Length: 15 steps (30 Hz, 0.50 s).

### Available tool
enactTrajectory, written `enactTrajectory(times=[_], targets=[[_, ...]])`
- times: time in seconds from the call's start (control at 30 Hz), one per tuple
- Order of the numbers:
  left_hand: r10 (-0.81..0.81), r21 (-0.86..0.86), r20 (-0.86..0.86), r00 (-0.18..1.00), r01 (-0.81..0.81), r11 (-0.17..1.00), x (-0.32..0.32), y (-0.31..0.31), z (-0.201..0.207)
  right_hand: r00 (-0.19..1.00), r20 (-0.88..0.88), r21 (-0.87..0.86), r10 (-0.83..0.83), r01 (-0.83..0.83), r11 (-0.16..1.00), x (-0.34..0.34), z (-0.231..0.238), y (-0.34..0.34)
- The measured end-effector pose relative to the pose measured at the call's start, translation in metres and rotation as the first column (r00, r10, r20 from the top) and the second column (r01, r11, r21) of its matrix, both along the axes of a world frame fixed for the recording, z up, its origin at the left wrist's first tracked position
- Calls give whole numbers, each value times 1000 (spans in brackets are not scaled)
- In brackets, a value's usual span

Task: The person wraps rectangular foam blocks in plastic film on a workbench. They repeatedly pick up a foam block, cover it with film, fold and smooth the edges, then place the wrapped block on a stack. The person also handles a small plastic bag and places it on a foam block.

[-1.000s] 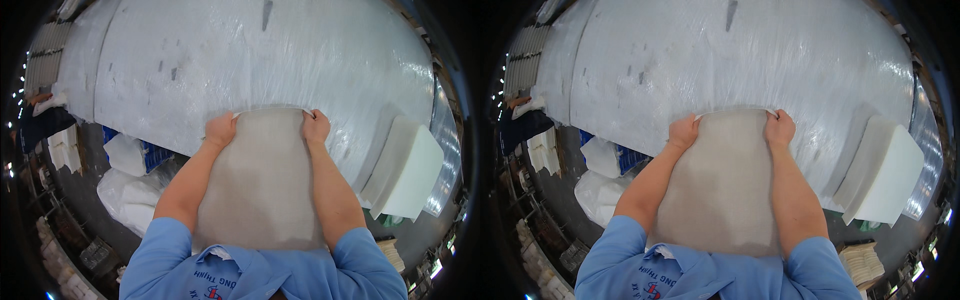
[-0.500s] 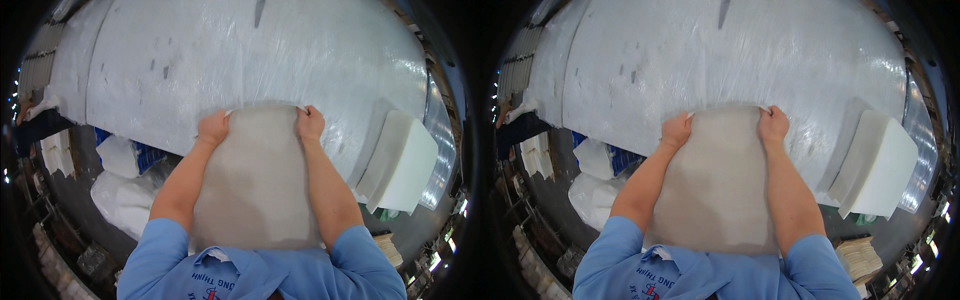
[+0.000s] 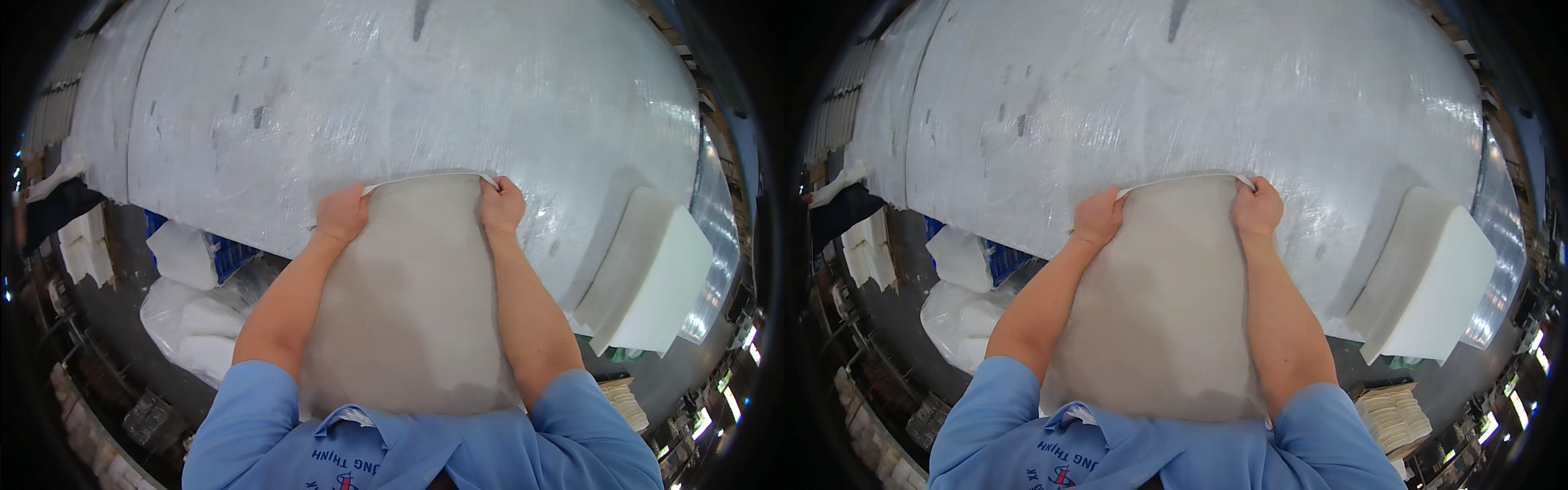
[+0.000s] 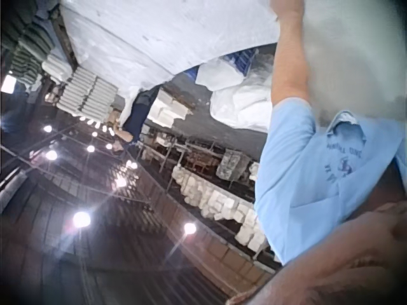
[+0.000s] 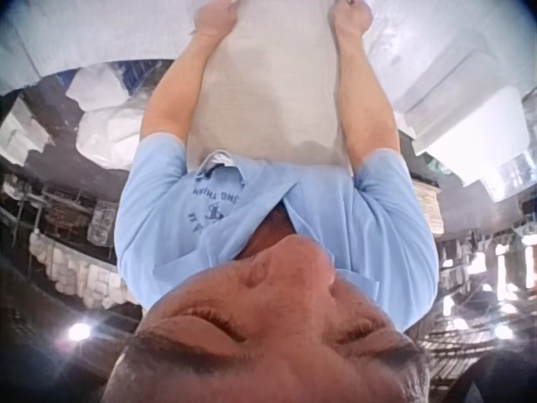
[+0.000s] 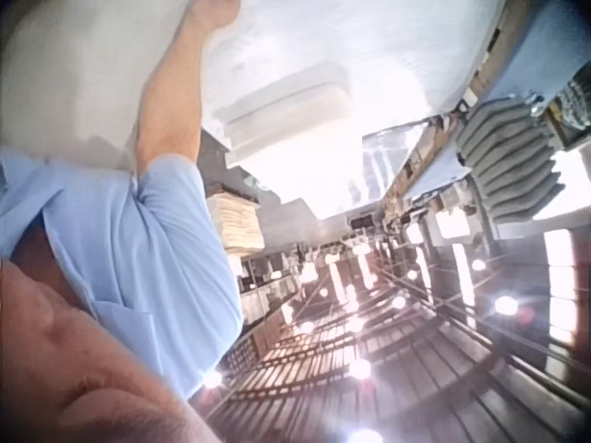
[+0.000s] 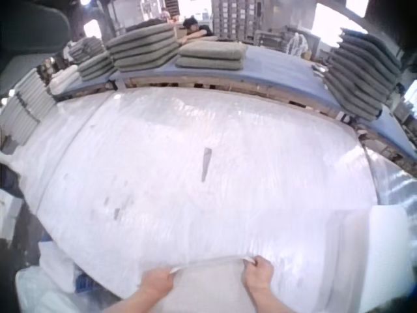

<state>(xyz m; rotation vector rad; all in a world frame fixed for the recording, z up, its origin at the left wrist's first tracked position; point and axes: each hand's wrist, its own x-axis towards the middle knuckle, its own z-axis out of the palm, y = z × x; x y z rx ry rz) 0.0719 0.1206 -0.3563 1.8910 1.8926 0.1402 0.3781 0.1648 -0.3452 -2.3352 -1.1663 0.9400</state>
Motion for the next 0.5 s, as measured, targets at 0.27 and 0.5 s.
enactTrajectory(times=[0.27, 0.5], targets=[[20, -187, -59, 998, -31, 982, 1, 9, 5, 999, -3, 7, 32, -32, 999, 4, 3, 2], [11, -67, 6, 1000, -11, 998, -5, 11, -1, 984, 134, -16, 114, -113, 994, 2, -4, 10]])
